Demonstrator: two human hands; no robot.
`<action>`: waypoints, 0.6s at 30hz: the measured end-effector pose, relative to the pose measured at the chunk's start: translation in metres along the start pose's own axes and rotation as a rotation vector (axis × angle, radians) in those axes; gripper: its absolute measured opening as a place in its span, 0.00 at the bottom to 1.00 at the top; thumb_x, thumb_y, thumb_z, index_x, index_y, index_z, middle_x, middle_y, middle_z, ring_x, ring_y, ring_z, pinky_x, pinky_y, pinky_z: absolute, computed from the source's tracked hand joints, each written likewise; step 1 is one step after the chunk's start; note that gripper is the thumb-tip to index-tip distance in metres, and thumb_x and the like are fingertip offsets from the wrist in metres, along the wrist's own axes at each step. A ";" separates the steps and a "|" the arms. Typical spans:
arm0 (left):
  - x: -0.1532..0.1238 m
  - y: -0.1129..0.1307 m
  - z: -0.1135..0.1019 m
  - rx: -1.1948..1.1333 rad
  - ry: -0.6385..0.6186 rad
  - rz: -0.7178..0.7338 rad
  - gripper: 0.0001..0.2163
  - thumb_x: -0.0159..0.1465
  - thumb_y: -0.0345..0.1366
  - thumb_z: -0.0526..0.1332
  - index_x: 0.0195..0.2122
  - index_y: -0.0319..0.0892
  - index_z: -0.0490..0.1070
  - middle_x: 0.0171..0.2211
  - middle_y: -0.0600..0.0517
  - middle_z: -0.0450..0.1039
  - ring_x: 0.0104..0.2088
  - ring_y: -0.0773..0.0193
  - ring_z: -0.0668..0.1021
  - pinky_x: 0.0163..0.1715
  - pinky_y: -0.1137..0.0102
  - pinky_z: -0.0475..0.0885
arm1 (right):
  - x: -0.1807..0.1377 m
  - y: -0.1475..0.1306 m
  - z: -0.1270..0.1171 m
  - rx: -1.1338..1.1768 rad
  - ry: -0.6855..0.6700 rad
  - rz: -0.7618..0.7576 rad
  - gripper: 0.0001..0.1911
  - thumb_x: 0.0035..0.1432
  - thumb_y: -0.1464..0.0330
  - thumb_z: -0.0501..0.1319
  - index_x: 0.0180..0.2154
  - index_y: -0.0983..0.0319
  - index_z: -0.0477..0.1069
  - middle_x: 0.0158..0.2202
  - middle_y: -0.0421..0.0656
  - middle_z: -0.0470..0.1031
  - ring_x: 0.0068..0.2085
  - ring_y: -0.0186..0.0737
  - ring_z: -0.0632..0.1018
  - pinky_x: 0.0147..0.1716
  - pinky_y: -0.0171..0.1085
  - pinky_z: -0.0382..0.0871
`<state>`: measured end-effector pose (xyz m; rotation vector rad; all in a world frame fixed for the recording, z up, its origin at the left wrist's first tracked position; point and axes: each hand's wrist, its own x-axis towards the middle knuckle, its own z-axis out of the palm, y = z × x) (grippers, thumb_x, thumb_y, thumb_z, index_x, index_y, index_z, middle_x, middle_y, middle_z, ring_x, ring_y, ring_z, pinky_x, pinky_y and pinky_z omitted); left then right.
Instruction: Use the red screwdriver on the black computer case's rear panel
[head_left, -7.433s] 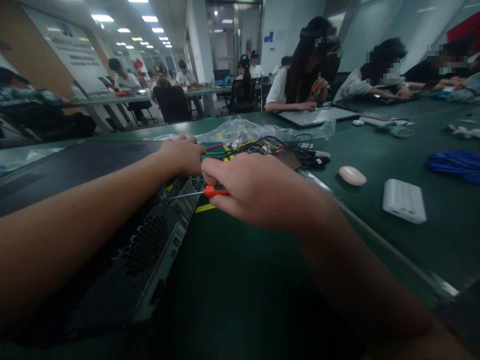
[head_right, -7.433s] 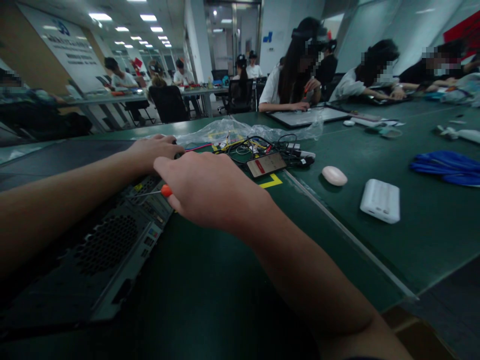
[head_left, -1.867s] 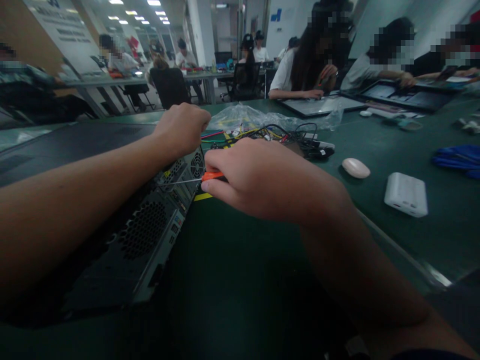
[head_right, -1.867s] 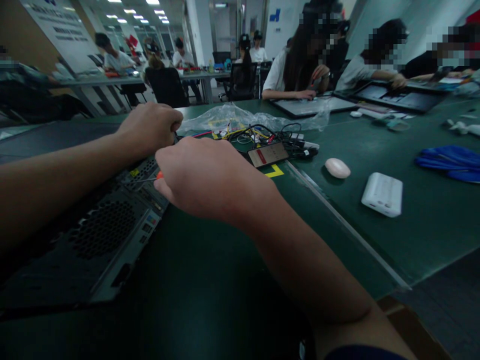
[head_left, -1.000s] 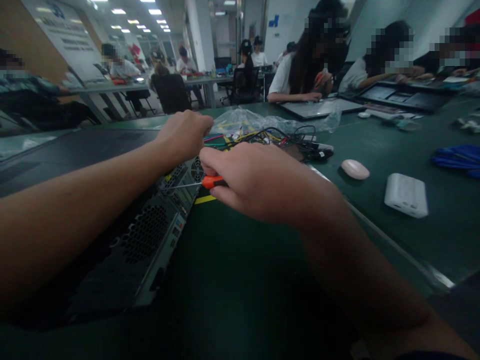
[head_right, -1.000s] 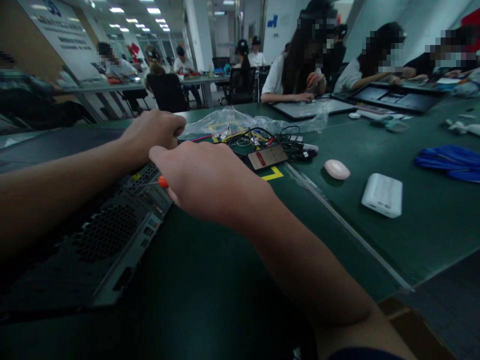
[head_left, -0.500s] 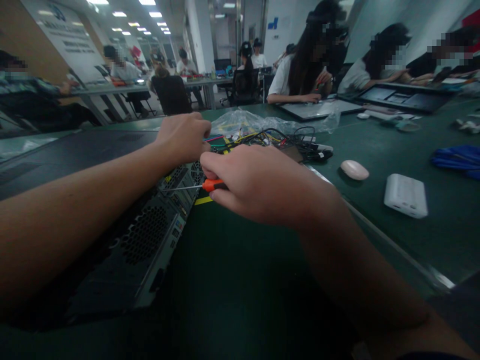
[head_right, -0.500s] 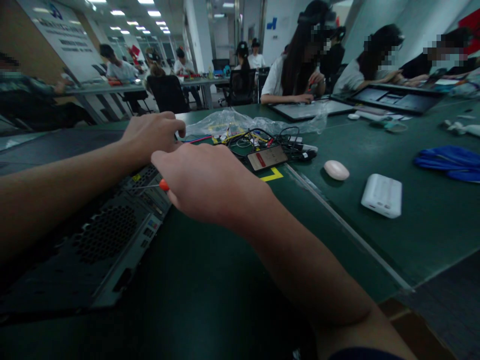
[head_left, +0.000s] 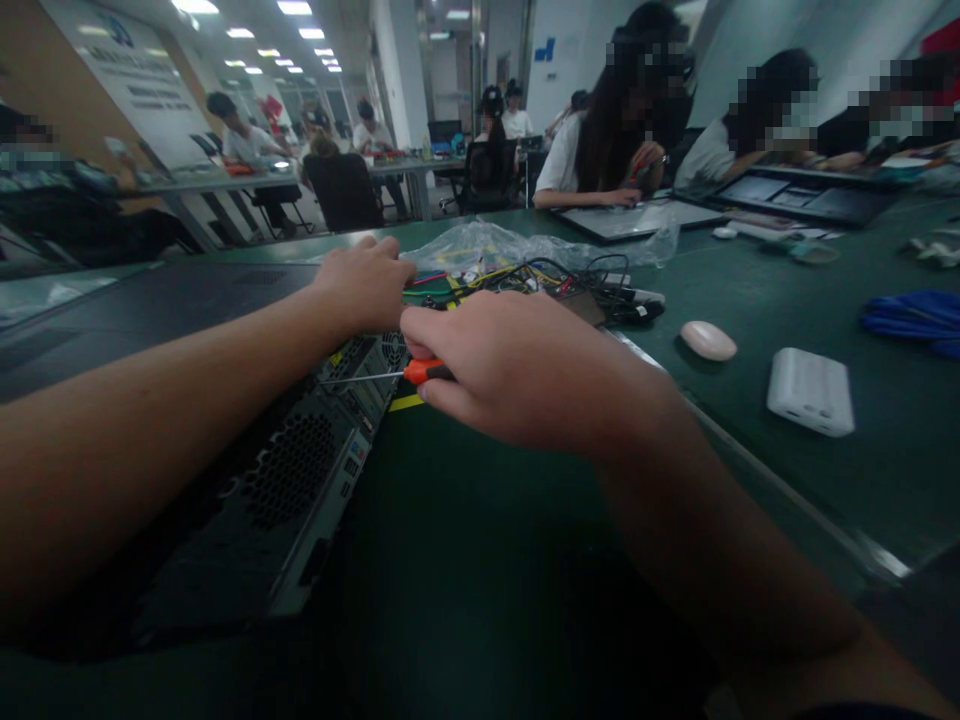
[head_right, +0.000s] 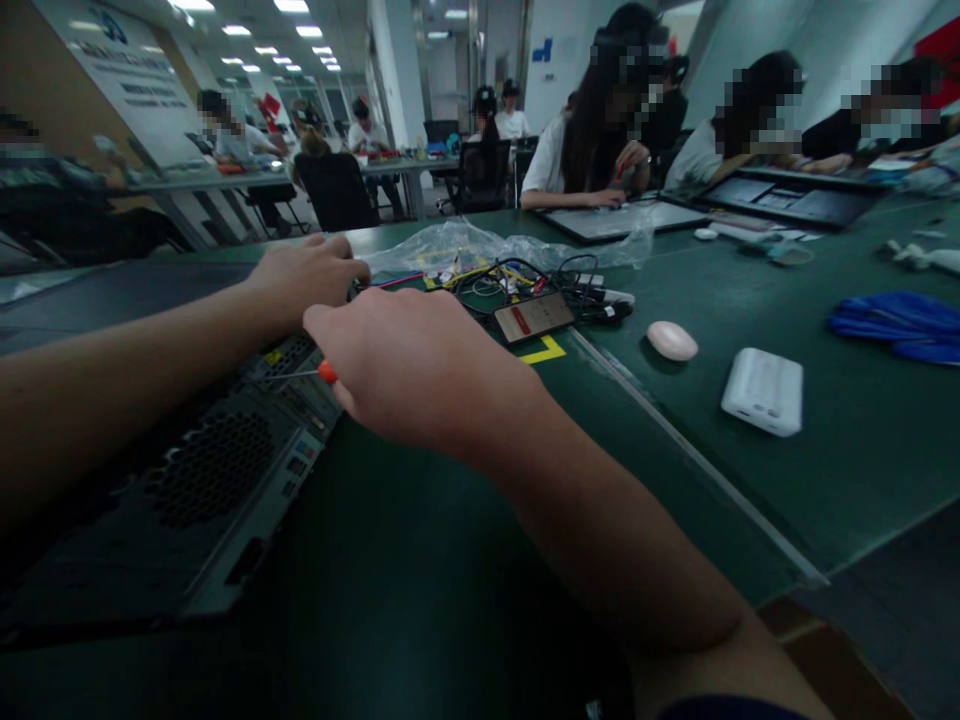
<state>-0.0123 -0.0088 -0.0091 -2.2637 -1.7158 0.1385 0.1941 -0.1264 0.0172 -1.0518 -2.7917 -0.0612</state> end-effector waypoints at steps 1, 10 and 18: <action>0.000 0.000 0.000 -0.008 -0.003 -0.006 0.24 0.72 0.43 0.60 0.67 0.49 0.80 0.66 0.37 0.74 0.70 0.33 0.73 0.62 0.47 0.76 | 0.000 0.000 0.000 -0.004 -0.001 0.002 0.16 0.76 0.67 0.58 0.57 0.64 0.78 0.45 0.52 0.86 0.43 0.48 0.82 0.34 0.42 0.53; 0.000 0.002 -0.002 0.023 0.018 0.004 0.23 0.71 0.43 0.62 0.65 0.51 0.82 0.64 0.38 0.77 0.68 0.33 0.74 0.64 0.45 0.74 | -0.001 -0.001 -0.001 -0.004 -0.012 0.007 0.15 0.77 0.67 0.57 0.55 0.64 0.79 0.43 0.52 0.85 0.41 0.48 0.80 0.34 0.42 0.54; -0.004 0.005 -0.007 0.132 0.013 0.051 0.24 0.75 0.44 0.56 0.64 0.40 0.82 0.64 0.34 0.76 0.67 0.33 0.75 0.62 0.43 0.76 | -0.001 -0.002 -0.002 -0.001 -0.019 0.024 0.16 0.78 0.67 0.56 0.56 0.64 0.79 0.42 0.52 0.84 0.41 0.48 0.80 0.34 0.43 0.54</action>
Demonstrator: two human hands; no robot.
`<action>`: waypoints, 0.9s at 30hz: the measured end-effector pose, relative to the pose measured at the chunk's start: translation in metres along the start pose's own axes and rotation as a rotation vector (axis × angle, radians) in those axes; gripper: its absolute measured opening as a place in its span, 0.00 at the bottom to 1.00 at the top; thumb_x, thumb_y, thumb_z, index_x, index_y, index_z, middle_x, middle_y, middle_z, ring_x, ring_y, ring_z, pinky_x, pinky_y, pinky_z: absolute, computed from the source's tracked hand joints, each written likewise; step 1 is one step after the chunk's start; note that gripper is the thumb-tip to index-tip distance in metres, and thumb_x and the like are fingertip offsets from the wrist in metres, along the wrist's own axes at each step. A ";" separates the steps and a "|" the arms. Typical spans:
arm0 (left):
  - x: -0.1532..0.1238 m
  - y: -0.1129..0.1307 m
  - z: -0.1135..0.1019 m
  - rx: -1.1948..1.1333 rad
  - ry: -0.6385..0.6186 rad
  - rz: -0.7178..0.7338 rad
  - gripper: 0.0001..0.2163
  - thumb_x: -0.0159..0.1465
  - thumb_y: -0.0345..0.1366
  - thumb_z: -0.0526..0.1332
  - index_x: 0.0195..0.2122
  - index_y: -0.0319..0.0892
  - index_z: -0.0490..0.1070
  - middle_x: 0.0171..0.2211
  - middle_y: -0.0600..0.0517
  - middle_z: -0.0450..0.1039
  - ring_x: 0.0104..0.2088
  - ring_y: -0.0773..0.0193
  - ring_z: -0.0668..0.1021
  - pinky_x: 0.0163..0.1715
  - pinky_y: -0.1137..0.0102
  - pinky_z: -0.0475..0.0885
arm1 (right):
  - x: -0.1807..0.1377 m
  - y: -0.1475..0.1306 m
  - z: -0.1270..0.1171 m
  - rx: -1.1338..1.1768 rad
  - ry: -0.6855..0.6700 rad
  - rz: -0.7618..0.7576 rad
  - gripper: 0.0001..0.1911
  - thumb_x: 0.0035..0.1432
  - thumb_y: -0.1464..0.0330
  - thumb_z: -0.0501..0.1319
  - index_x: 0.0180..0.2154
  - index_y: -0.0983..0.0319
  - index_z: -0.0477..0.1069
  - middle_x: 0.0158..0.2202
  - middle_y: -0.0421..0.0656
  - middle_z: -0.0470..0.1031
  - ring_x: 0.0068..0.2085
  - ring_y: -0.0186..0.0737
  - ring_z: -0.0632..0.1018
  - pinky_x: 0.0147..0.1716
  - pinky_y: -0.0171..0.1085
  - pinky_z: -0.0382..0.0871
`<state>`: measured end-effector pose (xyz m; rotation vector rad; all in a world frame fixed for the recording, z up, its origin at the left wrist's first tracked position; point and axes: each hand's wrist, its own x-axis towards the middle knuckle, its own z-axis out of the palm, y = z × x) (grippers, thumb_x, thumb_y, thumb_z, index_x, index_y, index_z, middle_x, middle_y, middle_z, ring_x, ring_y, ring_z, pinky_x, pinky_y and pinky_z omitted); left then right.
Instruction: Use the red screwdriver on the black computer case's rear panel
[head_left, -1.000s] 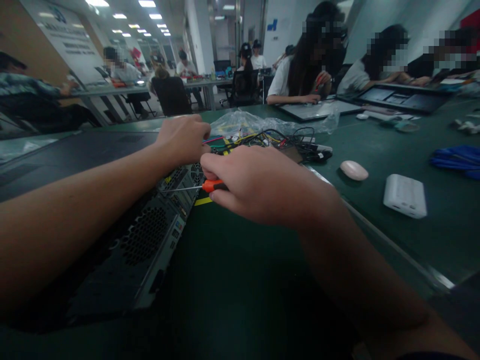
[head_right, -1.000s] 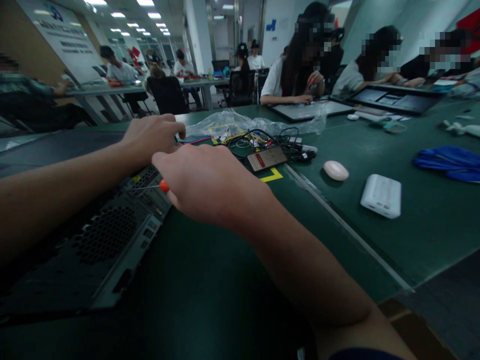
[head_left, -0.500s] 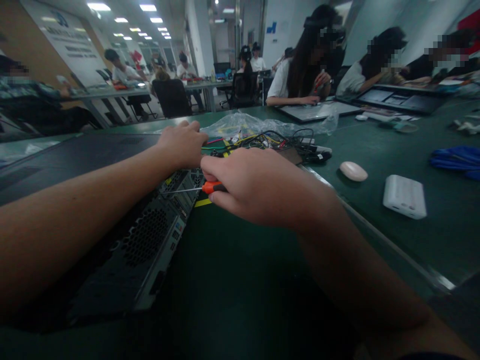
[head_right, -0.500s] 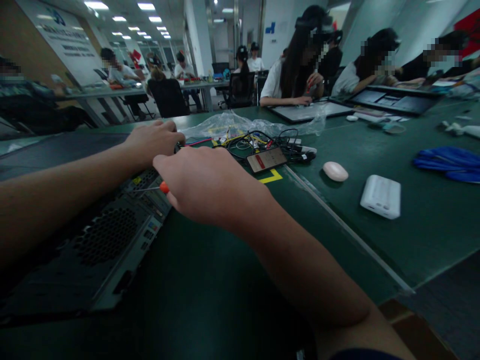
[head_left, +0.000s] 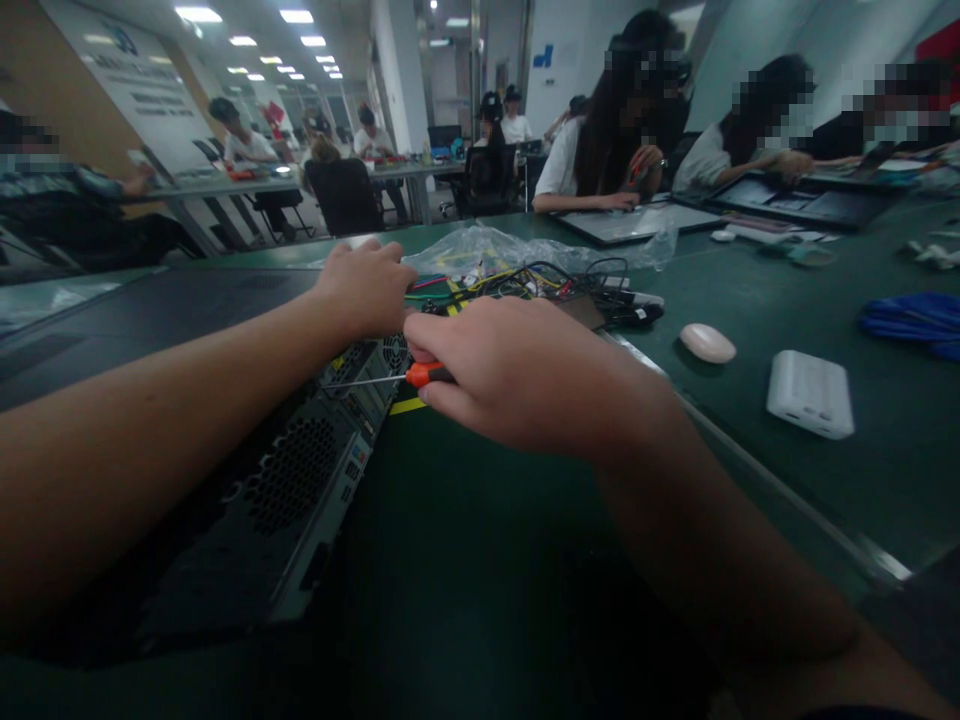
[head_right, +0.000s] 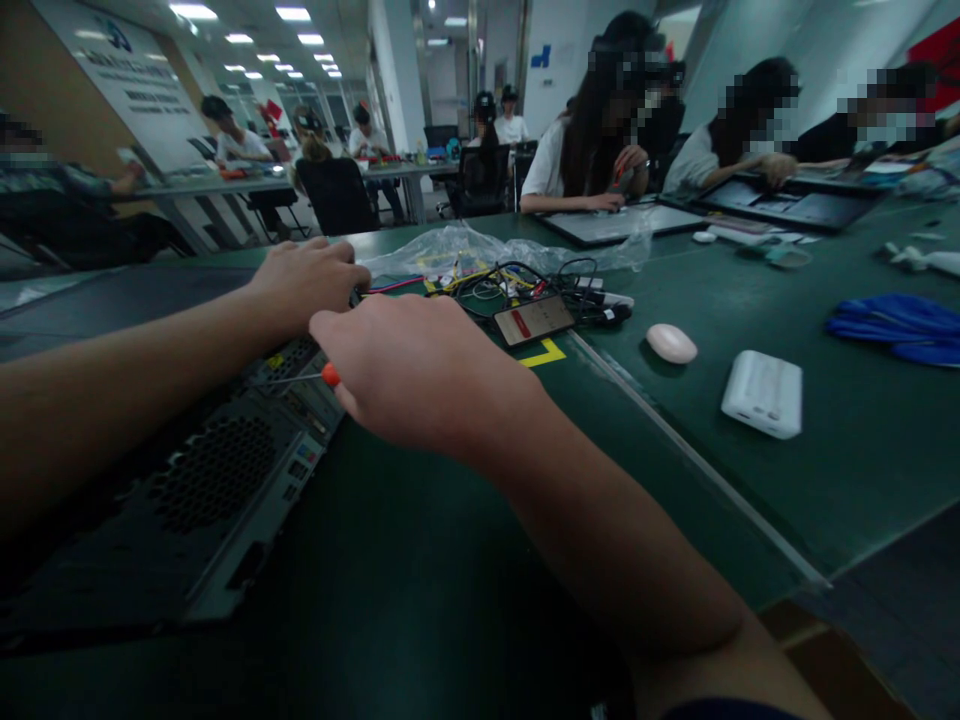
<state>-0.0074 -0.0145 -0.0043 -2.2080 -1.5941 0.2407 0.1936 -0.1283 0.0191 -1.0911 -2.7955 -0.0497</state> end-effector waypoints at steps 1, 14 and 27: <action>0.001 0.000 0.001 0.001 0.002 -0.013 0.23 0.75 0.45 0.57 0.64 0.42 0.83 0.64 0.35 0.77 0.67 0.34 0.75 0.62 0.43 0.75 | 0.000 0.000 0.000 0.001 -0.003 0.002 0.16 0.78 0.67 0.55 0.56 0.64 0.79 0.42 0.52 0.84 0.41 0.48 0.80 0.34 0.43 0.53; 0.007 -0.002 0.014 -0.091 0.026 -0.062 0.25 0.71 0.50 0.62 0.66 0.51 0.81 0.66 0.39 0.75 0.70 0.32 0.72 0.67 0.42 0.68 | 0.000 -0.001 -0.001 0.007 -0.029 0.011 0.17 0.78 0.66 0.56 0.56 0.65 0.80 0.43 0.52 0.85 0.43 0.48 0.81 0.35 0.43 0.54; 0.003 0.000 0.005 -0.001 0.025 -0.085 0.26 0.73 0.47 0.59 0.64 0.38 0.82 0.64 0.31 0.78 0.67 0.29 0.77 0.64 0.42 0.70 | 0.000 -0.003 0.001 0.036 0.013 0.001 0.18 0.80 0.61 0.58 0.52 0.65 0.81 0.42 0.52 0.85 0.43 0.48 0.82 0.35 0.44 0.54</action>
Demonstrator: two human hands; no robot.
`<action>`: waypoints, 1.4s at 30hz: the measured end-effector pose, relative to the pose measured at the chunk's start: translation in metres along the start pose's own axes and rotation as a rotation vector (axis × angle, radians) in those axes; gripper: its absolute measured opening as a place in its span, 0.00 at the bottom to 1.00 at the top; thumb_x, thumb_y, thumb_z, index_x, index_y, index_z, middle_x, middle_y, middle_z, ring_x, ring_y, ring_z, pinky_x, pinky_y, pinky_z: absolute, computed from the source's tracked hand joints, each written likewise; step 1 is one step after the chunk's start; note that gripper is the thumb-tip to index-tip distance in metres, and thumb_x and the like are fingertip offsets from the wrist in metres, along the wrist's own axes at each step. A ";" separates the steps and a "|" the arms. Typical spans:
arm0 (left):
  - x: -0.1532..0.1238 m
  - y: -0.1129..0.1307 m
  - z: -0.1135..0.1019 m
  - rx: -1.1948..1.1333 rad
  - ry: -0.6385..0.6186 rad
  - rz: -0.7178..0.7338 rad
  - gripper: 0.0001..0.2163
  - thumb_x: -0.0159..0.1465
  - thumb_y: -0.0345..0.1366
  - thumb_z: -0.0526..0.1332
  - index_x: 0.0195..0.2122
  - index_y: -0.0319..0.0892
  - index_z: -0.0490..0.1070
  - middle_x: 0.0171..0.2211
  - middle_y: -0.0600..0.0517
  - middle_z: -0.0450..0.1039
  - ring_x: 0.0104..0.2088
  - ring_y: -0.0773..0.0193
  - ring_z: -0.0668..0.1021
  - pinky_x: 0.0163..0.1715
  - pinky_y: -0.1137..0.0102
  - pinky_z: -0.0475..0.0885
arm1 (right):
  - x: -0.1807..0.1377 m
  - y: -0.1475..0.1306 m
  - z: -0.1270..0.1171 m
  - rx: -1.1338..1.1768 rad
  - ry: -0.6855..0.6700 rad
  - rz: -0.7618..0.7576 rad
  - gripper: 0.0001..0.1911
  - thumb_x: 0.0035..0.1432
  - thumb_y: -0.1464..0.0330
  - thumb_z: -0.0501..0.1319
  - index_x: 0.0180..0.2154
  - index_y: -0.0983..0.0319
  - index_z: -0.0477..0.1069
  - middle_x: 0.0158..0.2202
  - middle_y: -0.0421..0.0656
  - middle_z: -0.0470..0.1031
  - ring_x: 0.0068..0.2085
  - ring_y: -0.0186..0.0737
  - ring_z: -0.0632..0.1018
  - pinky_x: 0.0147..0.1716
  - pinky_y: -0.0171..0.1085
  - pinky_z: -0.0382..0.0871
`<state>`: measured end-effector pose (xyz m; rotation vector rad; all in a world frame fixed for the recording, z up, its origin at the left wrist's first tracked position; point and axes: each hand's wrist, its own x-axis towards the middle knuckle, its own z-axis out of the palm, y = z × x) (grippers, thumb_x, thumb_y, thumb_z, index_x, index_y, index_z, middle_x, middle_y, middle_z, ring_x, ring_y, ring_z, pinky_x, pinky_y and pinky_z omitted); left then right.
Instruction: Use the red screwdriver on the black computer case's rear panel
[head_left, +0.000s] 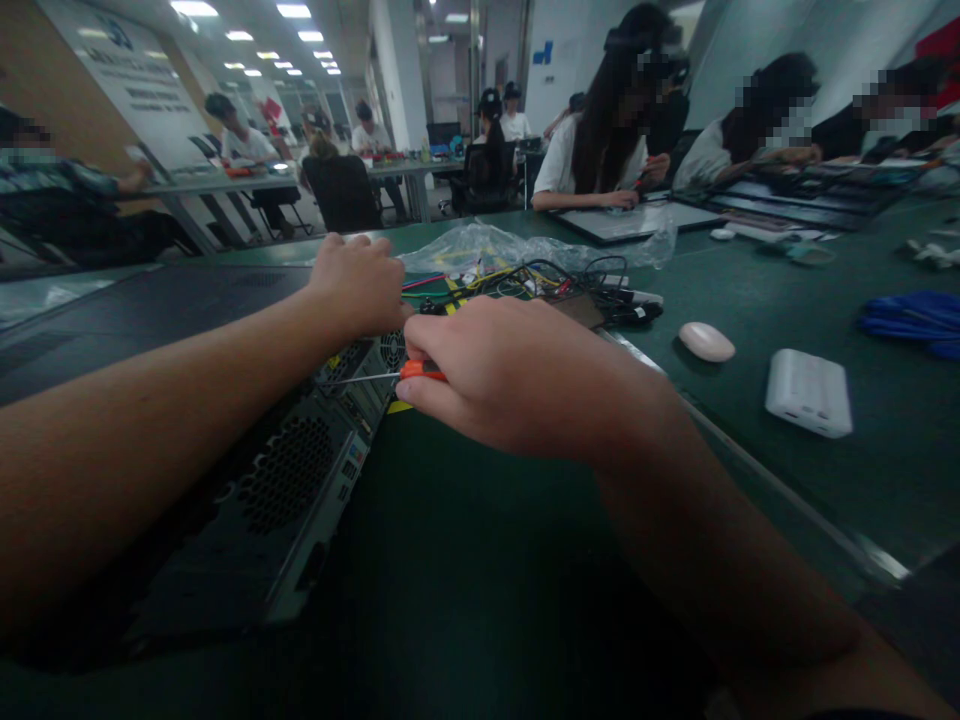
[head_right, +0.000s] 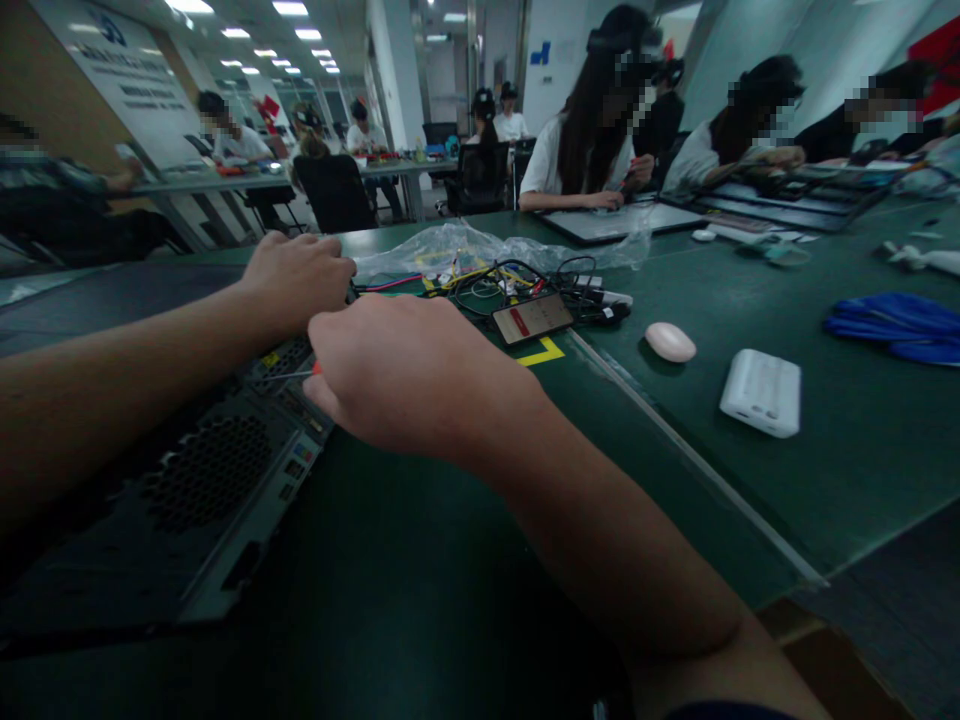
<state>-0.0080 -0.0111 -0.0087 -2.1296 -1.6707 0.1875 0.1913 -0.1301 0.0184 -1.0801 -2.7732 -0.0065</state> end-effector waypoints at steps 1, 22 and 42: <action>-0.001 0.001 -0.002 0.014 -0.009 0.001 0.25 0.74 0.46 0.58 0.62 0.35 0.83 0.63 0.30 0.79 0.66 0.30 0.78 0.64 0.42 0.71 | 0.000 0.000 0.000 -0.008 0.004 0.006 0.16 0.79 0.61 0.60 0.54 0.65 0.80 0.43 0.52 0.85 0.43 0.48 0.82 0.35 0.43 0.54; 0.000 0.002 -0.012 0.053 -0.050 -0.021 0.23 0.74 0.44 0.58 0.56 0.32 0.85 0.57 0.29 0.84 0.58 0.36 0.84 0.61 0.47 0.72 | 0.001 0.004 0.002 -0.025 0.001 -0.009 0.15 0.79 0.67 0.53 0.56 0.63 0.76 0.42 0.49 0.82 0.41 0.46 0.79 0.34 0.42 0.52; -0.003 0.005 -0.016 0.010 -0.034 -0.055 0.26 0.75 0.49 0.57 0.58 0.34 0.84 0.59 0.30 0.84 0.58 0.37 0.83 0.58 0.46 0.73 | 0.001 0.004 0.003 -0.021 0.005 -0.008 0.15 0.78 0.67 0.53 0.55 0.63 0.75 0.42 0.49 0.83 0.42 0.47 0.80 0.33 0.42 0.51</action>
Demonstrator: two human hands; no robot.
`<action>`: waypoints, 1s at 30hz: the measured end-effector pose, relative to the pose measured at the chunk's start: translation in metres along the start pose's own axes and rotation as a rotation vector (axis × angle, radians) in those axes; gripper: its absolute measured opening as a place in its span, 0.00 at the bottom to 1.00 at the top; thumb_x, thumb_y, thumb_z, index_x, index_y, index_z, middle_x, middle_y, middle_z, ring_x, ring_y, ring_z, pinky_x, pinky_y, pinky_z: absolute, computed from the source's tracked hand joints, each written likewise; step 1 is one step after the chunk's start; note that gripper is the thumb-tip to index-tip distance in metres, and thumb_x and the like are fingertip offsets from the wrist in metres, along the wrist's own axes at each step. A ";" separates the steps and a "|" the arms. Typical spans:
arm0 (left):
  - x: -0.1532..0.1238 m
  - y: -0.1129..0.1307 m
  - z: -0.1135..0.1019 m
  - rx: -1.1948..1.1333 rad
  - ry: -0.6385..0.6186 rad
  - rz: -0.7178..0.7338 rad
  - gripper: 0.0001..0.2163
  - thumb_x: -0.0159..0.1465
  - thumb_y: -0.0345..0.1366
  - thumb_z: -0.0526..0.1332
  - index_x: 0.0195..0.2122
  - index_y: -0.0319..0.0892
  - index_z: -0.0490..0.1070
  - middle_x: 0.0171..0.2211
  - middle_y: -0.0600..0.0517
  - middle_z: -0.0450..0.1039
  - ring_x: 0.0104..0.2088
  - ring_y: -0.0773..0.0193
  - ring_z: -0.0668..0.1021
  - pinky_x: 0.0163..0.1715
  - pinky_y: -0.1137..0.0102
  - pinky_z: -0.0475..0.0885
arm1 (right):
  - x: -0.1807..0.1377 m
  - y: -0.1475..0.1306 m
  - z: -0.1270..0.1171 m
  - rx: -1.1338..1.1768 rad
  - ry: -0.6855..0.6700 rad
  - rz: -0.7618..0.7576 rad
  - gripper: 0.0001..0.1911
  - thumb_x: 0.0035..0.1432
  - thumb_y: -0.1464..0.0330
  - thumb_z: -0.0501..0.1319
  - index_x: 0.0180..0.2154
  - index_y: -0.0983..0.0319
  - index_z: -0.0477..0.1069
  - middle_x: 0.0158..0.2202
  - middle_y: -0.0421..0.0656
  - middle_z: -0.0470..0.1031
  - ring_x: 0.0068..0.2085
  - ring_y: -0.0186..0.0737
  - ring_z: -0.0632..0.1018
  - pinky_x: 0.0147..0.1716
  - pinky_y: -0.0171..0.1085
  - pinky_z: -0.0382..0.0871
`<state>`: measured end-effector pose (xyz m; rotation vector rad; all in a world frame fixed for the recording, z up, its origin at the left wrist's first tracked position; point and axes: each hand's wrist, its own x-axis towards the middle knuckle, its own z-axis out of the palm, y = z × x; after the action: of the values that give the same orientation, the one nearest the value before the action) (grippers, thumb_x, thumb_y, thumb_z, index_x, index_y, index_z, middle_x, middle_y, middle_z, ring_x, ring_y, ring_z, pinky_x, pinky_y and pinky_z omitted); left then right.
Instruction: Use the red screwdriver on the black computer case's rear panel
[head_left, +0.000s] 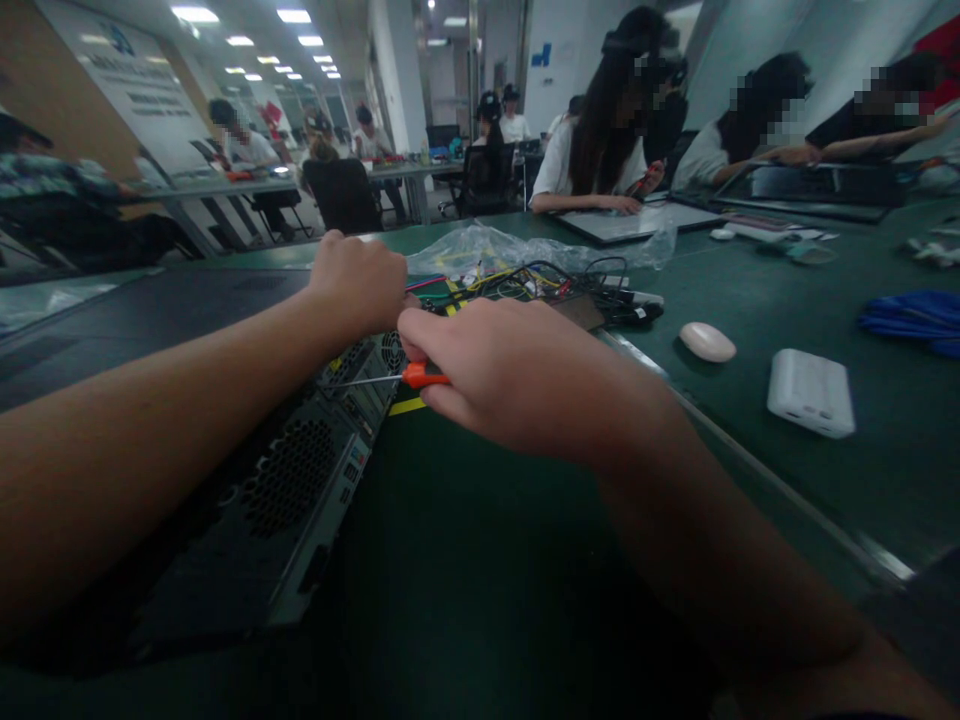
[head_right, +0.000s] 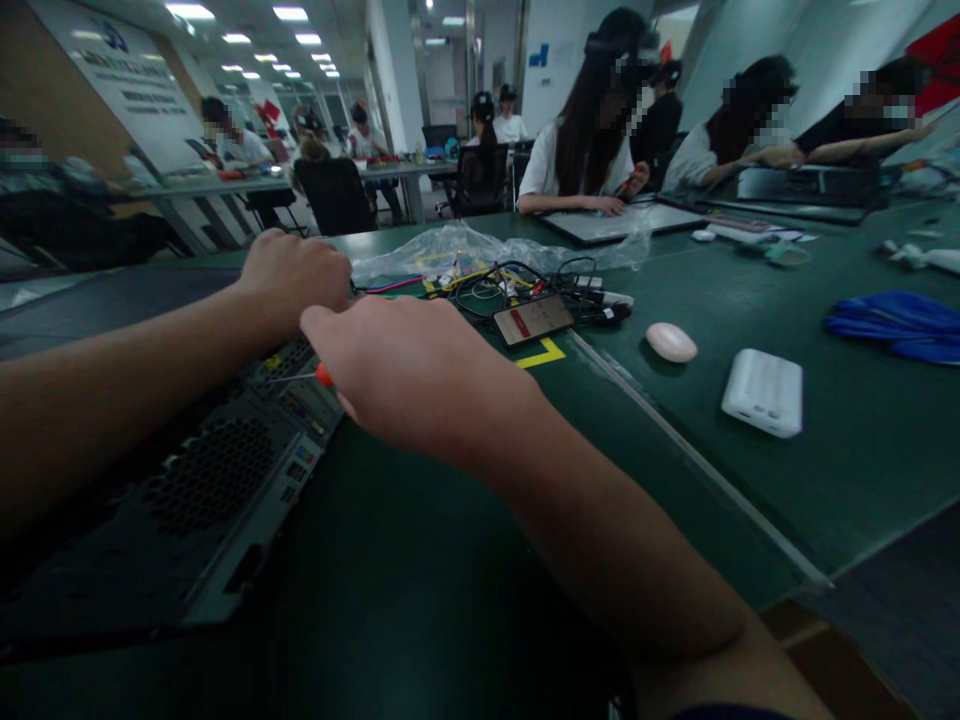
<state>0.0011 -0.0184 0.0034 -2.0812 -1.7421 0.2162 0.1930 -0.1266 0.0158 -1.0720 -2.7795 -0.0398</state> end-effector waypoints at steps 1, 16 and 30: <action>0.000 0.000 0.000 -0.019 0.002 -0.006 0.27 0.74 0.50 0.57 0.58 0.33 0.84 0.60 0.29 0.83 0.58 0.36 0.83 0.59 0.45 0.72 | 0.000 0.000 0.000 0.001 0.001 0.000 0.15 0.78 0.67 0.53 0.56 0.63 0.75 0.42 0.49 0.83 0.42 0.47 0.80 0.33 0.42 0.51; 0.004 -0.009 0.012 -0.097 0.022 -0.021 0.43 0.66 0.73 0.55 0.64 0.39 0.80 0.62 0.31 0.82 0.60 0.31 0.81 0.63 0.38 0.67 | 0.000 0.001 0.000 -0.016 -0.002 -0.002 0.14 0.75 0.69 0.55 0.55 0.63 0.75 0.39 0.47 0.82 0.38 0.45 0.78 0.33 0.42 0.51; 0.015 -0.023 0.025 -0.192 0.087 -0.042 0.29 0.70 0.59 0.56 0.60 0.49 0.83 0.62 0.40 0.83 0.64 0.35 0.81 0.64 0.45 0.71 | 0.001 0.000 -0.003 -0.024 -0.031 0.012 0.14 0.75 0.66 0.57 0.57 0.62 0.75 0.41 0.47 0.83 0.38 0.44 0.77 0.34 0.41 0.52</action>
<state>-0.0259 0.0047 -0.0078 -2.1483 -1.8150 -0.0558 0.1927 -0.1268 0.0184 -1.1040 -2.8071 -0.0550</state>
